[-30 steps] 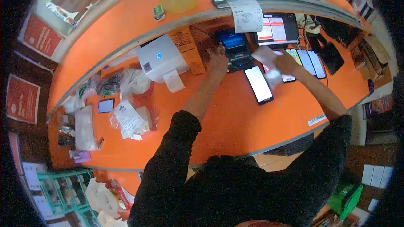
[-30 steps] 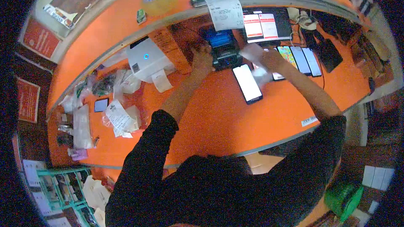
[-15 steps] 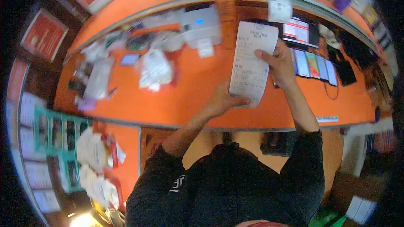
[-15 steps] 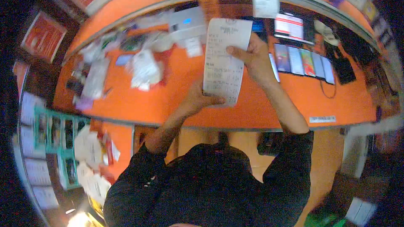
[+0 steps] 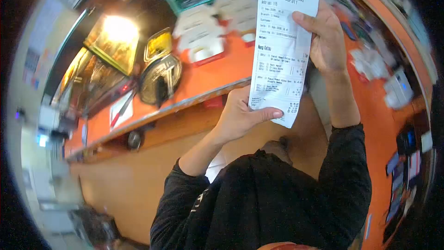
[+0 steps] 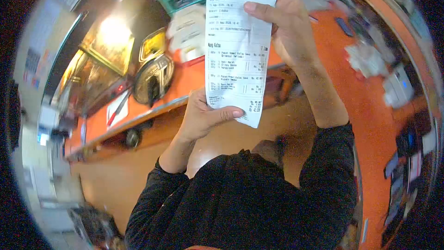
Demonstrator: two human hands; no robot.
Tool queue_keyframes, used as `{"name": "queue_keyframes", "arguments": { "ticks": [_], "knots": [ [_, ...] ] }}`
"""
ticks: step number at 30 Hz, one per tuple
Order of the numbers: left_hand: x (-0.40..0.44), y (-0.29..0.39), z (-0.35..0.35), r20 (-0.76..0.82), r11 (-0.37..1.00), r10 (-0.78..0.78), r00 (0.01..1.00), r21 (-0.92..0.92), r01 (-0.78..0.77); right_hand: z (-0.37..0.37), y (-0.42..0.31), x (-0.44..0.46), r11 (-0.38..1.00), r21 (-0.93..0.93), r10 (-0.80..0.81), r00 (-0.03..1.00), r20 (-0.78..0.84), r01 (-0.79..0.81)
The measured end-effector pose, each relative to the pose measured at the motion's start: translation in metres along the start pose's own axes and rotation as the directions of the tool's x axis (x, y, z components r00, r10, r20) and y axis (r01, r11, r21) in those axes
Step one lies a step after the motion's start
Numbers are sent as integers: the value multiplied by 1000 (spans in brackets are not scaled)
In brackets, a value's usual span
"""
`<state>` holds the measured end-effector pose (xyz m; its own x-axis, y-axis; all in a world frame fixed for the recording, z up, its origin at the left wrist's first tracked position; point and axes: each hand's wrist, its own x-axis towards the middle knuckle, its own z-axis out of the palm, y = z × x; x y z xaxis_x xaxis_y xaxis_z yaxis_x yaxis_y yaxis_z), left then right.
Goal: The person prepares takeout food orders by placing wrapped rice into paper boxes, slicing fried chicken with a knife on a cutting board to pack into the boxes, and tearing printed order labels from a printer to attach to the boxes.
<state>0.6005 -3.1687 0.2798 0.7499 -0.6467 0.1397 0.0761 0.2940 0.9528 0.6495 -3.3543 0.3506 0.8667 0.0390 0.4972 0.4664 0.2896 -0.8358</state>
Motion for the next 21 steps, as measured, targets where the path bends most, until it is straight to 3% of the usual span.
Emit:
{"name": "queue_keyframes", "arguments": {
  "ticks": [3,5,6,8,12,13,18,21],
  "knots": [
    [-7,0,3,-145,993,94,985,87,-82,8,20,19,996,86,-28,989,147,16],
    [-1,1,21,-273,980,132,953,179,-85,4,17,27,986,161,-65,986,151,40],
    [-11,28,84,-296,991,127,947,80,-107,6,-55,16,996,86,13,983,183,-29],
    [-22,63,94,-395,991,135,909,54,-123,40,-82,36,943,310,20,951,309,-121],
    [-34,95,110,-474,950,299,828,227,-213,62,-110,60,953,276,-15,889,458,-126],
    [-9,19,107,-483,951,288,827,241,-191,8,-52,37,938,320,-19,898,439,-136],
    [-8,-5,103,-487,919,328,809,362,-154,-5,-33,27,886,441,-72,899,432,-141],
    [-15,-11,101,-527,912,245,814,409,-9,-9,-22,26,899,425,-93,906,413,-102]
  ]
}}
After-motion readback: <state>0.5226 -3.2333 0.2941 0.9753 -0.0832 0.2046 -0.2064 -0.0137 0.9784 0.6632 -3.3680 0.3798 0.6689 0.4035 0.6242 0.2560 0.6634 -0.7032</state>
